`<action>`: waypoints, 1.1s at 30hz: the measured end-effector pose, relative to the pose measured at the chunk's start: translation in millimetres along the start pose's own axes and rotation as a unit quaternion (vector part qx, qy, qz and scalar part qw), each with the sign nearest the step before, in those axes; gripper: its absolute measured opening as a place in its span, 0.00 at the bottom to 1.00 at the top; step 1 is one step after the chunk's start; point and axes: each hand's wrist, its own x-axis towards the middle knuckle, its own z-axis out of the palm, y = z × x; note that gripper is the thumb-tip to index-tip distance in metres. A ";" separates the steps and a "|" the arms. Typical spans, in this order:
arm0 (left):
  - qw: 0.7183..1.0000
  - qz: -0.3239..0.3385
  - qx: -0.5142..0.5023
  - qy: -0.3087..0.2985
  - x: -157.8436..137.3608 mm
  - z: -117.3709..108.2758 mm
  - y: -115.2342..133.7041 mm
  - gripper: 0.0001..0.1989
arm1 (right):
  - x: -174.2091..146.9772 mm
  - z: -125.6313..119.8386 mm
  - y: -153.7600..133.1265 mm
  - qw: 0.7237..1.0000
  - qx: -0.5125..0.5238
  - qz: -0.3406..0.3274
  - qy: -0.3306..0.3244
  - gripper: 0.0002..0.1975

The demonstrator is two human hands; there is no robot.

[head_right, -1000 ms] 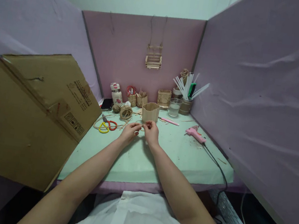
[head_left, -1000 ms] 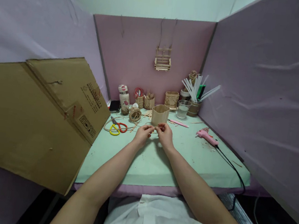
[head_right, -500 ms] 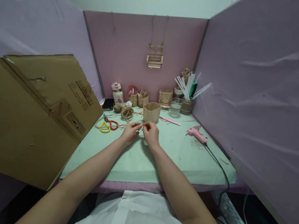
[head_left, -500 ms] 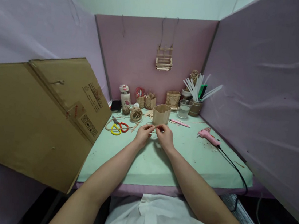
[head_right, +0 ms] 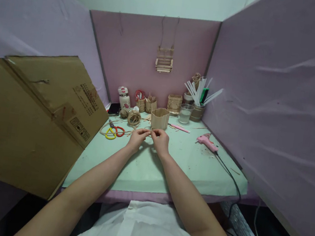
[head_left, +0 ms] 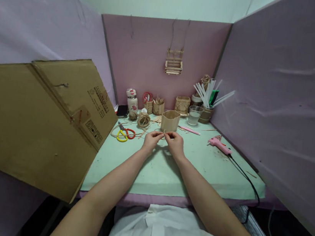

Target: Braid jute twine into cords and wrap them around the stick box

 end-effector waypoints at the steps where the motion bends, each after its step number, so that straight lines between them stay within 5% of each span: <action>1: 1.000 -0.004 0.003 -0.001 -0.4 0.0 0.5 0.10 | 0.1 0.3 0.8 1.000 -0.005 -0.006 0.002 0.10; 10: 0.990 -0.117 -0.080 -0.016 0.2 -0.1 -4.0 0.12 | -0.5 2.9 3.1 0.999 -0.029 -0.030 -0.005 0.08; 20: 1.000 -0.013 -0.015 0.005 -2.1 2.0 1.0 0.11 | 0.1 0.4 0.2 1.000 -0.015 -0.004 -0.017 0.09; 24: 0.987 -0.120 -0.105 -0.018 -2.4 2.1 2.9 0.06 | -1.1 1.9 2.0 0.997 -0.059 -0.044 -0.011 0.06; 29: 0.887 -0.360 -0.267 -0.113 3.8 -9.8 10.5 0.05 | -6.1 2.8 -1.4 0.973 -0.107 -0.195 -0.056 0.03; 31: 0.856 -0.400 -0.296 -0.137 5.7 -14.5 14.1 0.04 | -7.4 2.0 -3.5 0.964 -0.100 -0.234 -0.080 0.03; 33: 0.856 -0.401 -0.296 -0.138 5.9 -15.9 15.6 0.04 | -7.4 1.2 -4.5 0.966 -0.081 -0.230 -0.081 0.04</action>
